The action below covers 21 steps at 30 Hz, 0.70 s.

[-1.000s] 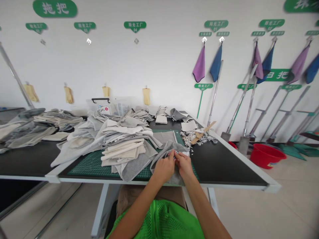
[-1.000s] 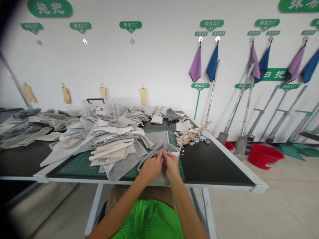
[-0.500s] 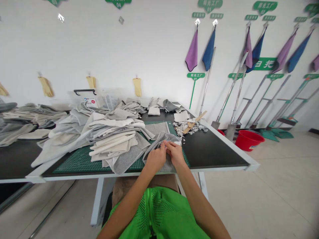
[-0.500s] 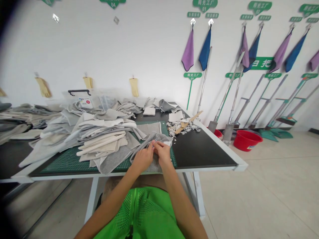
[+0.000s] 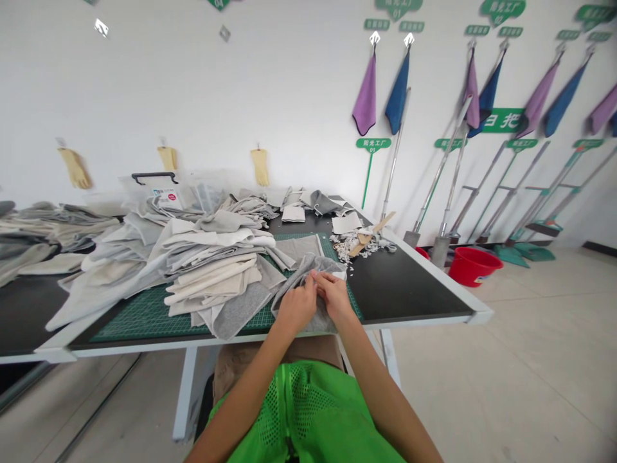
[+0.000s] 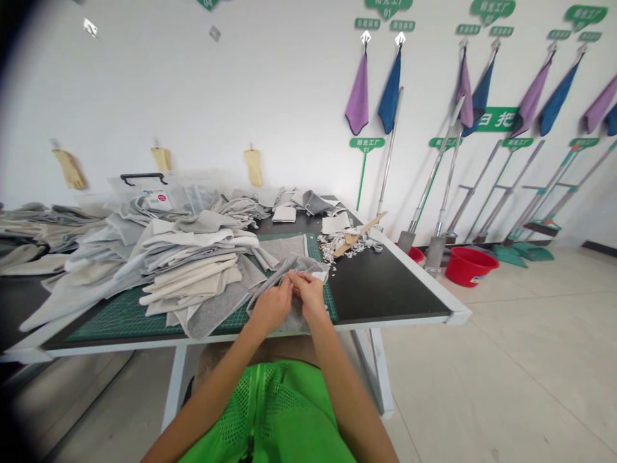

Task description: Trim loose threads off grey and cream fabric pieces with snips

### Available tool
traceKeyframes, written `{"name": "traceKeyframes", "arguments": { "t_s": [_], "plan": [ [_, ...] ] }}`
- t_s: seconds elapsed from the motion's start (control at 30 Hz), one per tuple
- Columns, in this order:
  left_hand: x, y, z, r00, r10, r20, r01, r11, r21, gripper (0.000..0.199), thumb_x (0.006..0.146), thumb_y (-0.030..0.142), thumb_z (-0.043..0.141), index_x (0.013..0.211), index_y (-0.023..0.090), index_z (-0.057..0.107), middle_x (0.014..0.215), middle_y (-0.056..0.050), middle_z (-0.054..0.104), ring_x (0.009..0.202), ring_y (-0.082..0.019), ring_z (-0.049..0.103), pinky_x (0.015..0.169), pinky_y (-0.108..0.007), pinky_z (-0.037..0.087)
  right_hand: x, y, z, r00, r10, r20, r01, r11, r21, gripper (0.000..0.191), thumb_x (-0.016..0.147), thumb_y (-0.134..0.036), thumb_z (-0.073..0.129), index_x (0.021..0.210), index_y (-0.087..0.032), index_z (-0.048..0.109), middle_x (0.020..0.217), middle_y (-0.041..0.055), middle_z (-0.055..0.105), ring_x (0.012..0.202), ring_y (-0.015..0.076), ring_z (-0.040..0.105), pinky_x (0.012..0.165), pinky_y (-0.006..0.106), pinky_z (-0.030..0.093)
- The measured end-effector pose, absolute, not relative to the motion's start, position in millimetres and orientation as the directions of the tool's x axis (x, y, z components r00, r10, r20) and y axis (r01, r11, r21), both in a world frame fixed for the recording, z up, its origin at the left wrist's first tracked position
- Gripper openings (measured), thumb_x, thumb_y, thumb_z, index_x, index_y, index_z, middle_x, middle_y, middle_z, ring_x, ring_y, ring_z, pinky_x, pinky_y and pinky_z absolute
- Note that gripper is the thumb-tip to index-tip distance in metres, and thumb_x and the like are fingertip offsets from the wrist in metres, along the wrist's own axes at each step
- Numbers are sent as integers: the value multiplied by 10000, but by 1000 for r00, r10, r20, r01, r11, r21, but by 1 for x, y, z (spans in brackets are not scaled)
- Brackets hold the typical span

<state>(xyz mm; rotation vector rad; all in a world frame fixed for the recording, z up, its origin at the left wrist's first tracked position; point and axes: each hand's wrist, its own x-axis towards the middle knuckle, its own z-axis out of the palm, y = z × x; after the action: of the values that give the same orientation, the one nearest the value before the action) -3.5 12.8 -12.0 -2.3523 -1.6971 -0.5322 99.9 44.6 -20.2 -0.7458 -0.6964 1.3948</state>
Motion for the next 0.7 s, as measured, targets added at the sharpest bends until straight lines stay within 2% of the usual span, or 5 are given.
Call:
{"name": "traceKeyframes", "arguments": {
  "t_s": [0.27,0.53,0.7],
  "plan": [
    [-4,12,-14,297,859,416,943,-333,15,442,973,306,172,1370,143,279,778,-91,678,700,-245,668,579,-296,460,97,41,-17,112,994,19,-606,83,-791,265,519,-290,833,614,-144,633,546,-30,605,469,75,506,492,214,433],
    [-4,11,-10,292,868,403,941,-336,41,405,970,301,187,1272,119,386,778,-99,675,718,-246,671,561,-289,450,98,44,-21,84,996,8,-579,55,-814,275,537,-297,828,668,-133,651,626,-1,650,532,91,568,516,202,454],
    [-4,11,-10,290,869,400,940,-337,51,413,971,304,181,1277,116,383,796,-105,676,729,-242,670,576,-284,449,97,45,-21,84,996,-4,-586,46,-809,279,522,-293,838,666,-136,657,636,4,657,544,96,578,521,207,458]
  ]
}}
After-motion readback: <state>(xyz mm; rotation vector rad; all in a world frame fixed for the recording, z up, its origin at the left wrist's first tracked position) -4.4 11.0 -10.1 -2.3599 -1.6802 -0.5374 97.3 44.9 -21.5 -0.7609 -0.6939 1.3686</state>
